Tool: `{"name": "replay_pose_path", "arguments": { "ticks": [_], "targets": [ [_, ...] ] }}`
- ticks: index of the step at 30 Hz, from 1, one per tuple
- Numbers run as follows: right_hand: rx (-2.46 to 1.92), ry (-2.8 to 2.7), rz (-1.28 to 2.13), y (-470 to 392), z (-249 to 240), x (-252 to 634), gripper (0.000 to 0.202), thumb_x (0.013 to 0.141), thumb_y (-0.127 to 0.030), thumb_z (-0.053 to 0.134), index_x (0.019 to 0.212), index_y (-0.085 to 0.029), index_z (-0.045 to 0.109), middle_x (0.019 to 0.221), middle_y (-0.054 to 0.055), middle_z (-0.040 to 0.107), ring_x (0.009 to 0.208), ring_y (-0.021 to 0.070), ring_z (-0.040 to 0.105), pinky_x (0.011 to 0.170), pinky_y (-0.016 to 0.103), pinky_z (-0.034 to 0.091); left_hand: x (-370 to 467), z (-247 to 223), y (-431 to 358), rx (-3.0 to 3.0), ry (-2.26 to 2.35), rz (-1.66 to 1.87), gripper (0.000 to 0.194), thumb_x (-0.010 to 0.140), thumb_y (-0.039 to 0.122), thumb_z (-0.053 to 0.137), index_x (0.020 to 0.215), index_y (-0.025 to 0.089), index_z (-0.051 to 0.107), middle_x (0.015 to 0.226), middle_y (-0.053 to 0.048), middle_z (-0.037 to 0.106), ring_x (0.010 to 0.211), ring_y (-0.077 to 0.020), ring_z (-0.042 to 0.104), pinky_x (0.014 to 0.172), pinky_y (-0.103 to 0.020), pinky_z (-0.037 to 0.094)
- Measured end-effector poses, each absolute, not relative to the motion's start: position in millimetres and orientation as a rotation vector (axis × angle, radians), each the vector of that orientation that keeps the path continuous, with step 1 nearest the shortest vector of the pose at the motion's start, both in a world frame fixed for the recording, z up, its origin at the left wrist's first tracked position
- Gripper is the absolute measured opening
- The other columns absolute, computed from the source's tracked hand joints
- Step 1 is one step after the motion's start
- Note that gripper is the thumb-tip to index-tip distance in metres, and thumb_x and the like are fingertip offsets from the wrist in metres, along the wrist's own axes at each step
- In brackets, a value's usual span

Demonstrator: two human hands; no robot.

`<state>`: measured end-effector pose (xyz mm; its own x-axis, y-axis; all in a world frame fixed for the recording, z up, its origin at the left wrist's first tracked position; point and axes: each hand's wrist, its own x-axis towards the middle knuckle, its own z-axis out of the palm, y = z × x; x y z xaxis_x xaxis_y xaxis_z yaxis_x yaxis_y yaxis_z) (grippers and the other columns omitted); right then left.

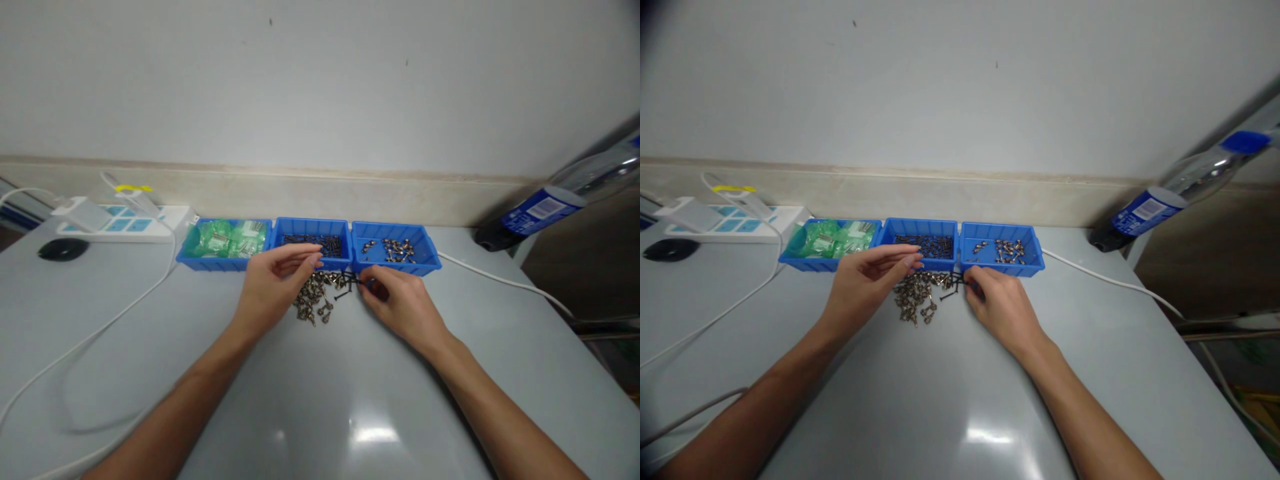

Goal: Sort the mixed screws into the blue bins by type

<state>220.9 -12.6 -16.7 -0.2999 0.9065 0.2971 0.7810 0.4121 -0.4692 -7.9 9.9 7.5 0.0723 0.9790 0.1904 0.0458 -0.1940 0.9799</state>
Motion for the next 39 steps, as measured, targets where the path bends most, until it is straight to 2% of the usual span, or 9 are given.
{"name": "replay_pose_path", "arguments": {
  "ticks": [6,12,16,21,25,28,32,35,39],
  "targets": [
    [-1.346,-2.021,0.428,-13.4,-10.4,218.0,0.011,0.081,-0.01,0.063,0.086,-0.019,0.067,0.076,0.001,0.072,0.069,0.0159,0.068,0.068,0.027,0.051,-4.3,7.0,3.2,1.671,1.163,1.198,0.014,0.085,0.024,0.073,0.096,0.017,0.079,0.087,-0.005,0.08,0.079,-0.0174,0.077,0.077,-0.024,0.062],
    [-1.214,-1.81,0.652,-17.0,-7.7,215.3,0.007,0.082,-0.015,0.069,0.086,-0.02,0.066,0.08,0.002,0.075,0.071,0.0167,0.073,0.07,0.028,0.058,-0.6,8.1,-0.7,1.772,1.135,1.172,0.016,0.084,0.019,0.073,0.098,0.016,0.079,0.087,-0.004,0.08,0.078,-0.0168,0.076,0.076,-0.024,0.062],
    [-1.054,-1.735,0.874,-19.9,-5.3,213.3,0.015,0.08,-0.017,0.075,0.089,-0.02,0.064,0.085,0.003,0.075,0.071,0.0157,0.073,0.07,0.027,0.061,0.0,9.1,-1.1,1.853,1.015,1.082,0.022,0.083,0.014,0.073,0.104,0.015,0.078,0.089,-0.005,0.081,0.079,-0.0158,0.076,0.073,-0.022,0.061],
    [-0.971,-1.832,0.889,-22.3,-2.6,211.9,0.018,0.08,-0.011,0.074,0.093,-0.02,0.065,0.083,0.002,0.074,0.073,0.0144,0.072,0.072,0.026,0.06,-2.6,10.7,-2.5,1.98,0.92,0.977,0.015,0.084,0.012,0.071,0.095,0.017,0.08,0.09,-0.004,0.081,0.08,-0.0162,0.075,0.072,-0.022,0.059],
    [-1.035,-1.879,0.833,-20.7,-0.1,216.1,0.015,0.081,-0.014,0.073,0.092,-0.02,0.065,0.082,0.001,0.073,0.072,0.0139,0.069,0.071,0.026,0.057,-2.6,13.4,-3.0,1.865,0.958,0.922,0.011,0.084,0.015,0.07,0.089,0.017,0.079,0.084,-0.004,0.08,0.074,-0.0161,0.074,0.066,-0.022,0.059],
    [-1.166,-2.051,0.715,-18.9,3.7,221.7,0.011,0.08,-0.015,0.071,0.087,-0.02,0.064,0.08,0.0,0.07,0.07,0.0138,0.064,0.068,0.027,0.052,-3.0,12.0,1.3,1.658,1.058,1.053,0.01,0.082,0.021,0.075,0.09,0.016,0.079,0.086,-0.006,0.08,0.078,-0.0179,0.076,0.074,-0.025,0.063],
    [-1.263,-2.287,0.632,-18.6,7.4,225.4,0.015,0.076,-0.016,0.07,0.083,-0.021,0.057,0.076,-0.001,0.062,0.068,0.0143,0.057,0.064,0.027,0.045,-7.0,6.7,10.3,1.422,1.126,1.252,0.036,0.078,0.03,0.081,0.11,0.015,0.076,0.104,-0.01,0.079,0.097,-0.022,0.076,0.095,-0.034,0.061],
    [-1.272,-2.335,0.629,-18.8,7.4,225.2,0.016,0.073,-0.008,0.062,0.081,-0.021,0.056,0.074,-0.002,0.06,0.066,0.0134,0.054,0.063,0.027,0.043,-9.4,5.0,12.8,1.387,1.117,1.251,0.05,0.079,0.031,0.081,0.125,0.015,0.07,0.11,-0.011,0.078,0.103,-0.0223,0.075,0.099,-0.036,0.06],
    [-1.267,-2.243,0.744,-17.6,4.6,225.2,0.021,0.071,-0.001,0.057,0.08,-0.02,0.059,0.074,-0.001,0.063,0.065,0.0128,0.058,0.063,0.026,0.046,-7.8,7.8,8.5,1.484,1.125,1.189,0.029,0.082,0.029,0.076,0.106,0.014,0.077,0.098,-0.009,0.08,0.091,-0.0215,0.077,0.09,-0.032,0.063]
  ]
}}
